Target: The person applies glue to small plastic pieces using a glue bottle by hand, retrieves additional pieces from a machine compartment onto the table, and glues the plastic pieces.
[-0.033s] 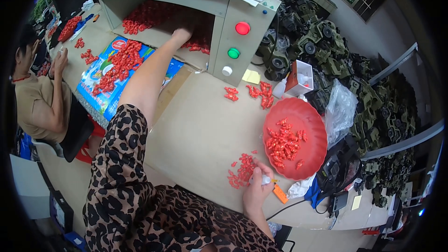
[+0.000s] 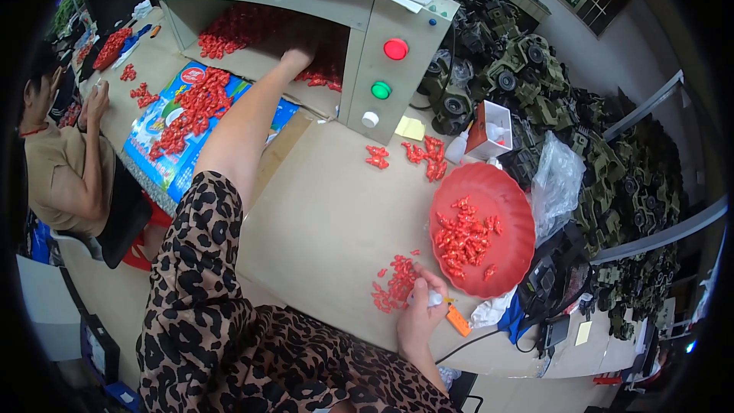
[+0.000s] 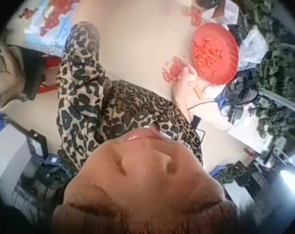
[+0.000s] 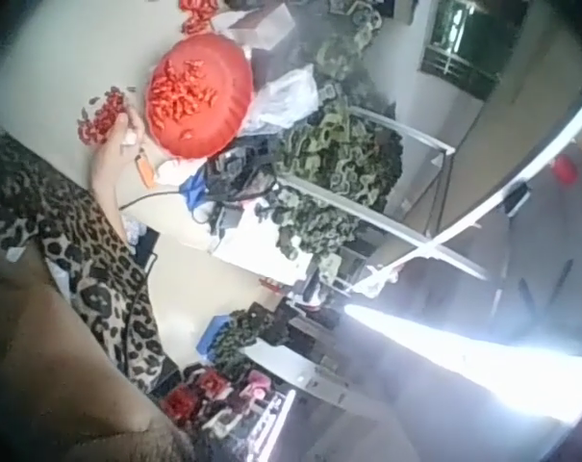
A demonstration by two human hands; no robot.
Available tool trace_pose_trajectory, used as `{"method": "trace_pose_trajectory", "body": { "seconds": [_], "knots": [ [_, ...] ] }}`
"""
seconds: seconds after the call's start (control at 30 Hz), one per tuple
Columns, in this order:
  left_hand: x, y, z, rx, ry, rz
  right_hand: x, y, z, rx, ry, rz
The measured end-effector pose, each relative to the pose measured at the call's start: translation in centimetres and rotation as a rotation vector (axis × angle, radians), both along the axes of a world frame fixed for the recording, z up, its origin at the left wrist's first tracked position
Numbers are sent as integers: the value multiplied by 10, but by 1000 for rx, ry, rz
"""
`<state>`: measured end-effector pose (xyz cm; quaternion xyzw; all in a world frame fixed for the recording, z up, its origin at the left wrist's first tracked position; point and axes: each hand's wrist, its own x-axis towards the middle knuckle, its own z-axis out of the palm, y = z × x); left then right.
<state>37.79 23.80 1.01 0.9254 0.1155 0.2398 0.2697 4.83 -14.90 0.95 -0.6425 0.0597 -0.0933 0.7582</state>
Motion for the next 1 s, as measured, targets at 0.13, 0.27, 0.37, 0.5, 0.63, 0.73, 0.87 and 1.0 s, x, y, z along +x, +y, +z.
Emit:
{"method": "trace_pose_trajectory", "body": {
  "seconds": [0.13, 0.27, 0.37, 0.5, 0.63, 0.73, 0.87, 1.0],
  "knots": [
    [28, 9, -17, 563, 85, -64, 0, -1, -3, 64, -10, -18],
    [14, -23, -26, -430, -189, -240, 1, 0, -3, 43, 3, -23],
    [-3, -64, -9, -369, -83, -26, 2, 0, -3, 53, -20, -13],
    [-12, -70, -9, -765, -378, 33, 6, 2, -3, 62, -42, -18],
    [-59, -56, 10, -221, -389, 99, 6, 1, -5, 105, -84, -33],
    [-124, -74, 14, -310, -304, -250, 3, -1, -3, 106, -83, -23],
    [-162, -81, -11, 132, -103, -567, 3, 1, -2, 73, -111, -19],
    [-166, -82, -19, 297, -80, -533, -4, -2, 0, 4, -162, -69]
  ]
}}
